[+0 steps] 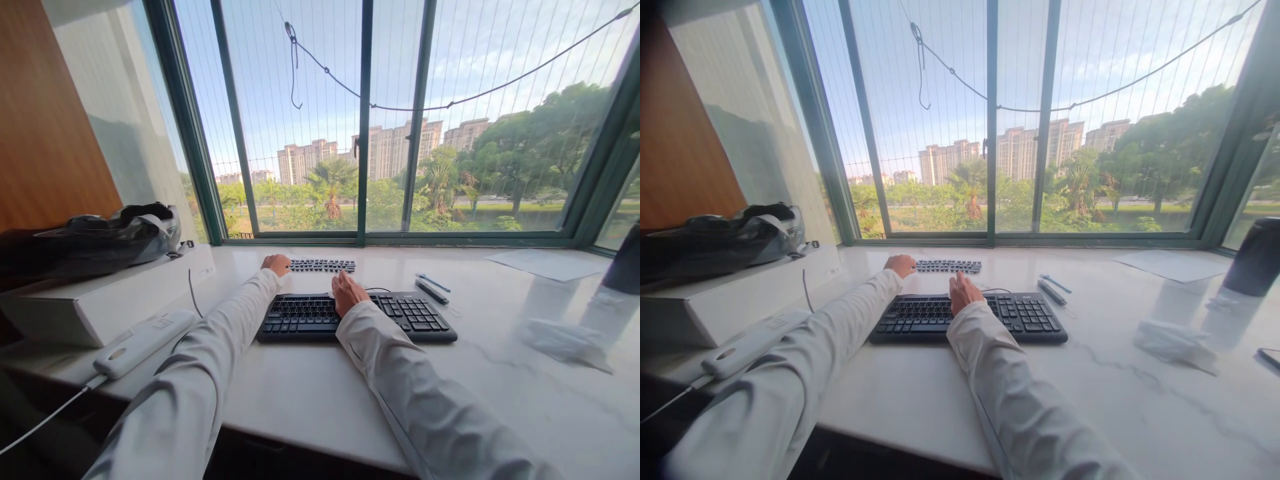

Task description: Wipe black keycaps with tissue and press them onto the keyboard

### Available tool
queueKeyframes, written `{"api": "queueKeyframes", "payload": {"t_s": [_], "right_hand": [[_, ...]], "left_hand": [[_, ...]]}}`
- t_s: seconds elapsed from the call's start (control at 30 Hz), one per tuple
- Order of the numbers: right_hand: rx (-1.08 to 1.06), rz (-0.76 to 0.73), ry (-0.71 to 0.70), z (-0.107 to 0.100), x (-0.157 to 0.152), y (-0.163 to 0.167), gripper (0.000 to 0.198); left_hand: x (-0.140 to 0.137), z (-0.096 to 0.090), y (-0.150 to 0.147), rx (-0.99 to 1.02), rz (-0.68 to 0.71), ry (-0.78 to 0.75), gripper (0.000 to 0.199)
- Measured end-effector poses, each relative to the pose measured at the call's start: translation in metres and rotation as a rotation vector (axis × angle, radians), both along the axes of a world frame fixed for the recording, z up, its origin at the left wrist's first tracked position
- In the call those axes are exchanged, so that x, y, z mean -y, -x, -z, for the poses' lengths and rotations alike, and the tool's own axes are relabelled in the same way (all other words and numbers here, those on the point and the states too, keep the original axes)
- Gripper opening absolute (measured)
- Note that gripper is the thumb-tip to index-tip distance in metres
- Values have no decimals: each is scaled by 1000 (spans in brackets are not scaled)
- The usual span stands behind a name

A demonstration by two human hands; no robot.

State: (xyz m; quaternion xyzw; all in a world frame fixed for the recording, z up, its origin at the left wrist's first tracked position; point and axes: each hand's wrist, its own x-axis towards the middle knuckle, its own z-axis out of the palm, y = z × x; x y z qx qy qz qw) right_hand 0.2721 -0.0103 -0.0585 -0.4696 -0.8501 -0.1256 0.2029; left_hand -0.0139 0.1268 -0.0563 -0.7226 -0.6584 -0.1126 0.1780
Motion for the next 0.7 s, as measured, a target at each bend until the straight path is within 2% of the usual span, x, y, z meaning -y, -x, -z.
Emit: {"api": "queueKeyframes", "payload": {"t_s": [0.27,0.53,0.7], "right_hand": [[-3,44,-23,2,0,1,19],[-2,51,-18,-4,6,2,21],[-2,64,42,-11,12,2,24]], "left_hand": [[-14,15,1,-101,98,-22,23],[-8,17,2,-117,102,-59,27],[-8,15,-3,-129,115,-66,27]]}}
